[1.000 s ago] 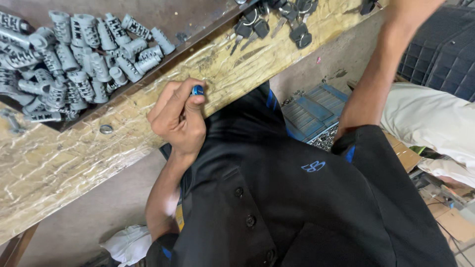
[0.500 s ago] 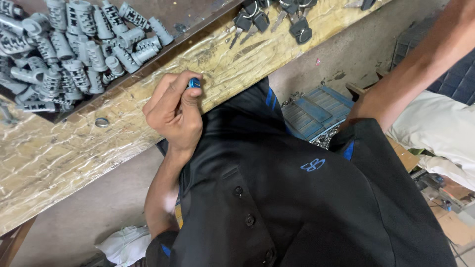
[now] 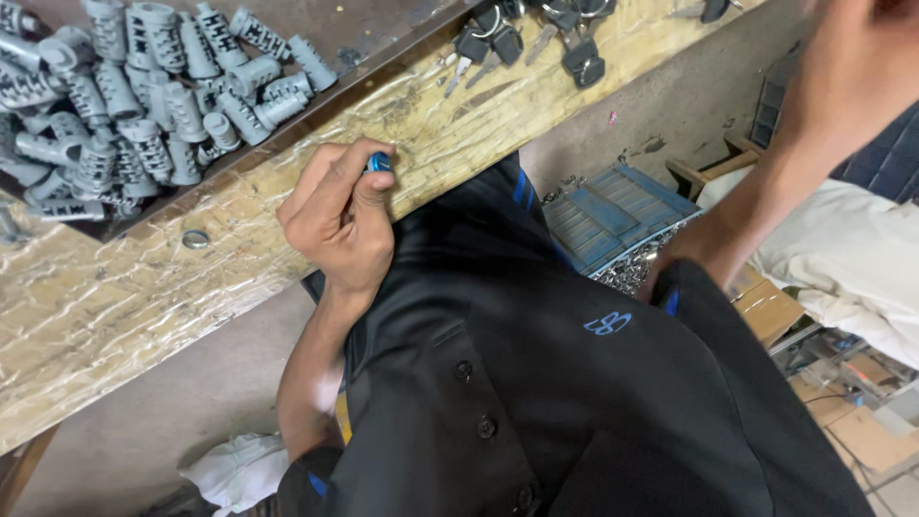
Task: The person sits at a workbench and assembles small lock components by hand. They pick gray cylindrical lock bodies from a tray, press blue circular discs and small black key parts onto them, and place the assembled units on the bench, repeating the cycle with new parts.
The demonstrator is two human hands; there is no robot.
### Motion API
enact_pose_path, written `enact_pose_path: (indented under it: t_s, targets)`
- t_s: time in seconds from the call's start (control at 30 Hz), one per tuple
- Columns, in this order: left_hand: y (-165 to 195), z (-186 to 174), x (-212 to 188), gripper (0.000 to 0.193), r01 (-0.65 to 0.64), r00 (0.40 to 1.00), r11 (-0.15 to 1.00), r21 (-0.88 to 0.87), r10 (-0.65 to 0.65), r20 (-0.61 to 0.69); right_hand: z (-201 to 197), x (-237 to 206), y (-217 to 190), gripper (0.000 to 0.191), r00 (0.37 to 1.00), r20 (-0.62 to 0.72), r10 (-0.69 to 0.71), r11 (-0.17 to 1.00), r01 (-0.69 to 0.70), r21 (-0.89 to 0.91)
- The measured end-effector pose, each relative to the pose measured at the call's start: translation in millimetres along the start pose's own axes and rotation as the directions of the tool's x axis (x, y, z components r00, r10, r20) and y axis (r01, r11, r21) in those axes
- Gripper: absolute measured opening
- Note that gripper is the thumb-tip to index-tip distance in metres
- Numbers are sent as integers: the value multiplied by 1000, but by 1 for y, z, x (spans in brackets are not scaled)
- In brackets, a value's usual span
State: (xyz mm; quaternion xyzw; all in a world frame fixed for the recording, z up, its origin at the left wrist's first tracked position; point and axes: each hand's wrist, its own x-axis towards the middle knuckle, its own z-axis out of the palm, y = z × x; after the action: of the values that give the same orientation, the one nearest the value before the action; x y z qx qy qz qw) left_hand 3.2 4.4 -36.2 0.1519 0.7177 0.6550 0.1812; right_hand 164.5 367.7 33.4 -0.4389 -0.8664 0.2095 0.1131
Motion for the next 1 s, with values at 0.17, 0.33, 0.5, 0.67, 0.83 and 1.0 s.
enact_pose_path:
  t_s: [0.17,0.33,0.5,0.67,0.83,1.0]
  targets:
    - [1,0,0,14,22,999,1000,8,-22,27,29,-65,-62,25,914,200,-353,933,327,150]
    - [3,-1,2,16,-20,999,1000,11,20,45,81,-92,-108,23,925,173,-337,930,298,214]
    - [3,-3,3,9,6,1000,998,-61,-5,20,81,-102,-135,16,936,194,-295,870,178,460]
    - [2,-9,3,10,67,997,985,-158,-62,34,83,-100,-160,12,922,370,-119,407,-294,865]
    - [1,-17,2,26,119,992,907,-405,-87,95,92,-102,-176,17,810,527,-258,468,-373,801]
    - [2,-35,-1,30,31,998,938,-344,-10,62,92,-102,-183,12,764,402,-504,755,164,636]
